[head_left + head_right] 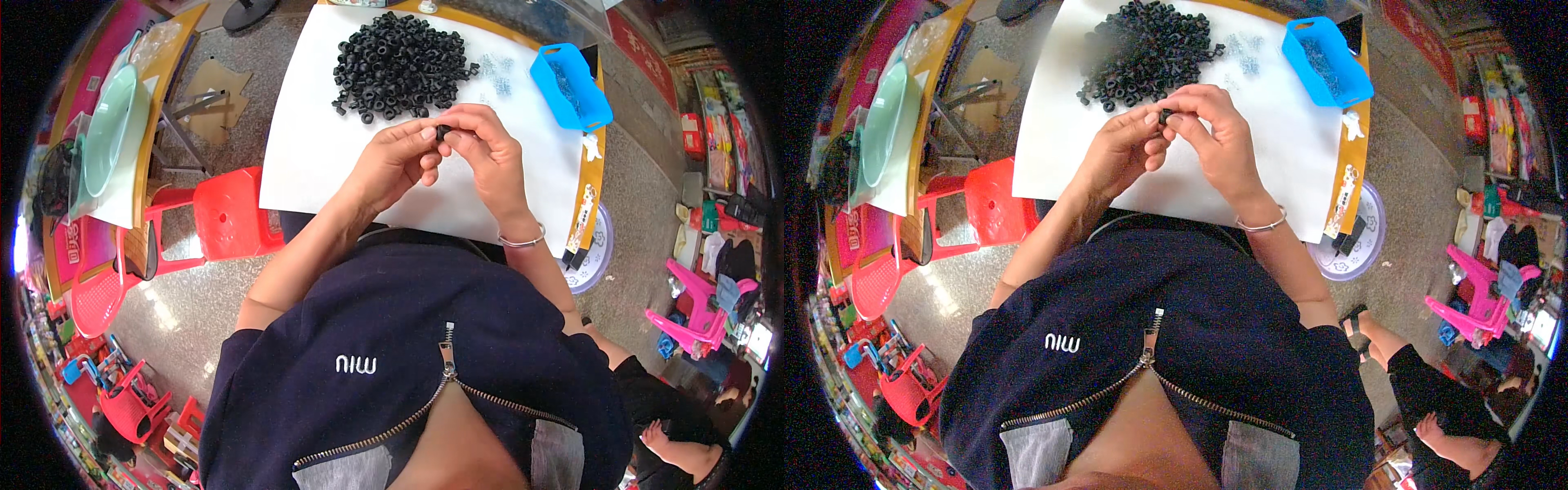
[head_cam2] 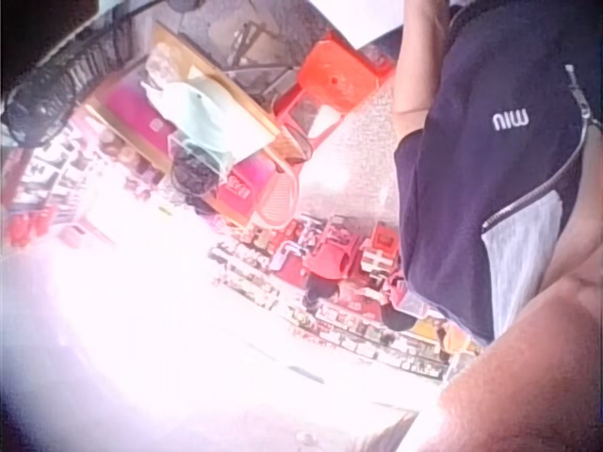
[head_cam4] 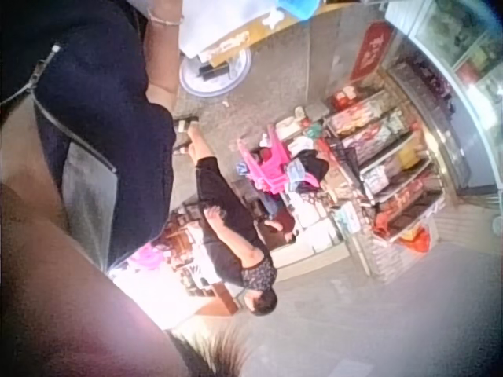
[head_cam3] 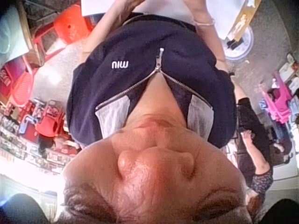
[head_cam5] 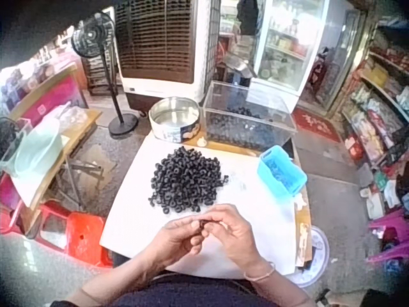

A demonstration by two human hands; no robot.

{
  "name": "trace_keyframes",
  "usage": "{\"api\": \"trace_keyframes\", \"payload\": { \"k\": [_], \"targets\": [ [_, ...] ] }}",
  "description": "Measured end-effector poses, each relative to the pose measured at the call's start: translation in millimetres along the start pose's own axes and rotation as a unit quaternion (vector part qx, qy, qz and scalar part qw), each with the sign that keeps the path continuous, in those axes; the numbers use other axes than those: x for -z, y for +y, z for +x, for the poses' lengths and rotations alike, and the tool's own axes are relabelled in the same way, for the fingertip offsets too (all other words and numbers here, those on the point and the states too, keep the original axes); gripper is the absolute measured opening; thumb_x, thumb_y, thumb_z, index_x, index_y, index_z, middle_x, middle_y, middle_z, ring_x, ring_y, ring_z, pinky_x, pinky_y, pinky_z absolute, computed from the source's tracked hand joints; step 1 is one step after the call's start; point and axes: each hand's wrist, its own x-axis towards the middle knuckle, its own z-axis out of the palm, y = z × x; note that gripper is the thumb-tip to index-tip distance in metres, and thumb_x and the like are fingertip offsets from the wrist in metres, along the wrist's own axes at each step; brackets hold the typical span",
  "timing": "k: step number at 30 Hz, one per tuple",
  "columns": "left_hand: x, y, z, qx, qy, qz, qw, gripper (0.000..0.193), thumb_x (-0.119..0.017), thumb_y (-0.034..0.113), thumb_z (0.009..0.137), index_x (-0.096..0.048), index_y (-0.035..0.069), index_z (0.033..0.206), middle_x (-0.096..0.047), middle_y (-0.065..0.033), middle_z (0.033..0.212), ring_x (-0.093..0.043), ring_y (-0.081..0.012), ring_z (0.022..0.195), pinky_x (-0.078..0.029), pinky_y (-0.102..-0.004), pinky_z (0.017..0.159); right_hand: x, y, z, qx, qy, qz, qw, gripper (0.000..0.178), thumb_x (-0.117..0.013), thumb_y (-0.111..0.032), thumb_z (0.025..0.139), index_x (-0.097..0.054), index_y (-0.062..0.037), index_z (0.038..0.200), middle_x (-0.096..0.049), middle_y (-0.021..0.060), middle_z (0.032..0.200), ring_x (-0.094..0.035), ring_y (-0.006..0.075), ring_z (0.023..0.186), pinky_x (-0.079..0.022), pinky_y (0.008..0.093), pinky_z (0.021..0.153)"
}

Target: The recorder is manually assembling small black plastic components by inserting tiny metal pins or beads.

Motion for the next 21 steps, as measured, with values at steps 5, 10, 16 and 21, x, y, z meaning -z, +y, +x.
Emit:
{"api": "trace_keyframes", "payload": {
  "k": [5,10,16,21],
  "targets": [
    [-12.0,4.0,-7.4,-0.049,0.030,0.077,0.995,0.026,-0.055,0.011,0.092,-0.057,-0.002,0.115,-0.062,-0.0063,0.086,-0.057,-0.0117,0.065,-0.051,-0.0260,0.061,1.0,-18.3,-1.8,0.017,0.003,-0.031,0.999,0.020,-0.061,-0.003,0.083,-0.066,-0.0045,0.102,-0.058,0.0079,0.102,-0.054,0.0169,0.093,-0.046,0.0267,0.080],
    [-27.1,6.2,-16.0,-0.108,0.041,0.140,0.983,0.025,-0.057,0.008,0.090,-0.057,-0.003,0.112,-0.063,-0.0078,0.088,-0.060,-0.0124,0.068,-0.054,-0.0269,0.066,-1.0,-22.9,-7.2,0.020,0.047,0.009,0.999,0.015,-0.062,-0.002,0.082,-0.065,-0.0028,0.097,-0.058,0.0086,0.099,-0.055,0.0159,0.088,-0.047,0.0268,0.077],
    [-33.8,5.9,-18.5,-0.139,0.052,0.166,0.975,0.023,-0.059,0.008,0.089,-0.057,-0.005,0.108,-0.063,-0.0095,0.089,-0.060,-0.0123,0.070,-0.056,-0.0277,0.067,0.9,-30.0,-7.9,0.031,0.055,-0.023,0.998,0.012,-0.062,-0.002,0.082,-0.065,-0.0026,0.093,-0.059,0.0083,0.095,-0.056,0.0168,0.086,-0.047,0.0276,0.077],
    [-35.7,6.5,-18.4,-0.130,0.062,0.197,0.970,0.024,-0.060,0.013,0.090,-0.058,-0.006,0.105,-0.063,-0.0086,0.088,-0.059,-0.0111,0.069,-0.056,-0.0285,0.067,2.7,-33.9,-5.0,0.120,0.056,-0.157,0.979,0.012,-0.061,0.000,0.081,-0.064,-0.0033,0.092,-0.059,0.0089,0.093,-0.055,0.0226,0.086,-0.046,0.0310,0.076]
  ]
}}
